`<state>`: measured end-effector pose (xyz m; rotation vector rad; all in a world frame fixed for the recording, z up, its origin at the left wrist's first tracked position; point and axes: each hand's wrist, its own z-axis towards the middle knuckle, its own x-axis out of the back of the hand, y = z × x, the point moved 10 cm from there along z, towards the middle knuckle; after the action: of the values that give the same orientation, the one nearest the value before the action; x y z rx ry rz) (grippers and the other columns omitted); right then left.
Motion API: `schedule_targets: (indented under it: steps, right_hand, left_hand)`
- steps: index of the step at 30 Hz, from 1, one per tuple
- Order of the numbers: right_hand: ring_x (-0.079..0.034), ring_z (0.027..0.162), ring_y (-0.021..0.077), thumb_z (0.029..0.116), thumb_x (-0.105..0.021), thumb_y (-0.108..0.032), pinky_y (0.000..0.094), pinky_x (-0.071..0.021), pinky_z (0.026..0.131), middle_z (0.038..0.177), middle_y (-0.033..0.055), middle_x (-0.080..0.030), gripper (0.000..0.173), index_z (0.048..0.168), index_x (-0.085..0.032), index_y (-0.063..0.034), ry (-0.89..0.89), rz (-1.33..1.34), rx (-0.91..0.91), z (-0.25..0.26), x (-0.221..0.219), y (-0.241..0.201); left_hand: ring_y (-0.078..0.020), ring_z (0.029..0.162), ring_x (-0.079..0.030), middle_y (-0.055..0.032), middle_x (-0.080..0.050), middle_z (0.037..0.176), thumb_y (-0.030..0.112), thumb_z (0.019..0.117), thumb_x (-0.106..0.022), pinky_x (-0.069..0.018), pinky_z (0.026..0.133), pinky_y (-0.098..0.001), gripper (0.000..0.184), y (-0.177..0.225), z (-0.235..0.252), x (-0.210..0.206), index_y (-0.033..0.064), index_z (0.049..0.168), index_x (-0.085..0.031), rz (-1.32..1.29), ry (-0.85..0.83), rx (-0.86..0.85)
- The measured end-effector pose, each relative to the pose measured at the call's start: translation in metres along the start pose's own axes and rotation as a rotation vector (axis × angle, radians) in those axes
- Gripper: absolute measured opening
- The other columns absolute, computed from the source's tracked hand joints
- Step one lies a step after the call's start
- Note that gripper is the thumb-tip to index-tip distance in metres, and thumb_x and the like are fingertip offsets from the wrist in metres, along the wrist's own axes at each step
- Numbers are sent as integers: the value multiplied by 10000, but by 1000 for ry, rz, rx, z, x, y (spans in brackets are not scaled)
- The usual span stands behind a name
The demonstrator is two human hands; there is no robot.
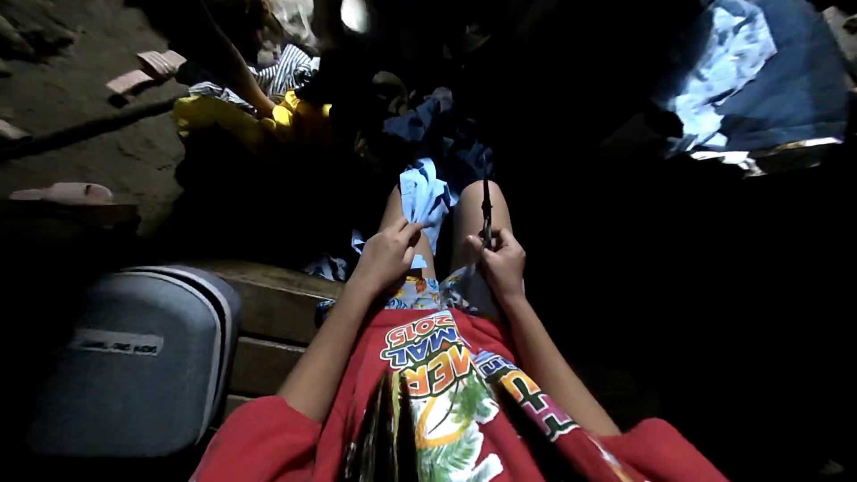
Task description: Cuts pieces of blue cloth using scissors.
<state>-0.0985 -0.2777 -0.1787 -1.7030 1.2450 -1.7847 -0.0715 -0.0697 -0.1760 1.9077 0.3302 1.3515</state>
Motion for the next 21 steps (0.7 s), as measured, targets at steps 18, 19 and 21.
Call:
schedule_targets:
  steps: [18, 19, 21]
  right_hand:
    - [-501, 591, 105, 856, -800, -148, 332, -460, 607, 698, 30, -593, 267, 1039, -679, 4, -176, 62, -41, 3, -23, -9]
    - [-502, 594, 108, 856, -801, -148, 335, -460, 608, 702, 32, -595, 269, 1044, -678, -2, -185, 54, -46, 3, -23, -9]
    - [-490, 599, 98, 867, -791, -147, 320, -448, 611, 701, 21, -580, 265, 1050, -672, 3, -215, 58, -77, 3, -25, -8]
  left_hand:
    - [-442, 1268, -548, -268, -572, 1360, 407, 1106, -408, -403, 1050, -649, 518, -59, 14, 12, 22, 1405, -583, -284, 105, 501]
    - [-449, 1296, -522, -279, -552, 1385, 430, 1102, -412, -384, 1068, -649, 534, -65, 24, 13, 17, 1379, -609, -300, 100, 526]
    - [-447, 1292, -519, -295, -541, 1389, 465, 1078, -468, -390, 1071, -629, 567, -76, 49, 9, -13, 1337, -629, -355, 101, 563]
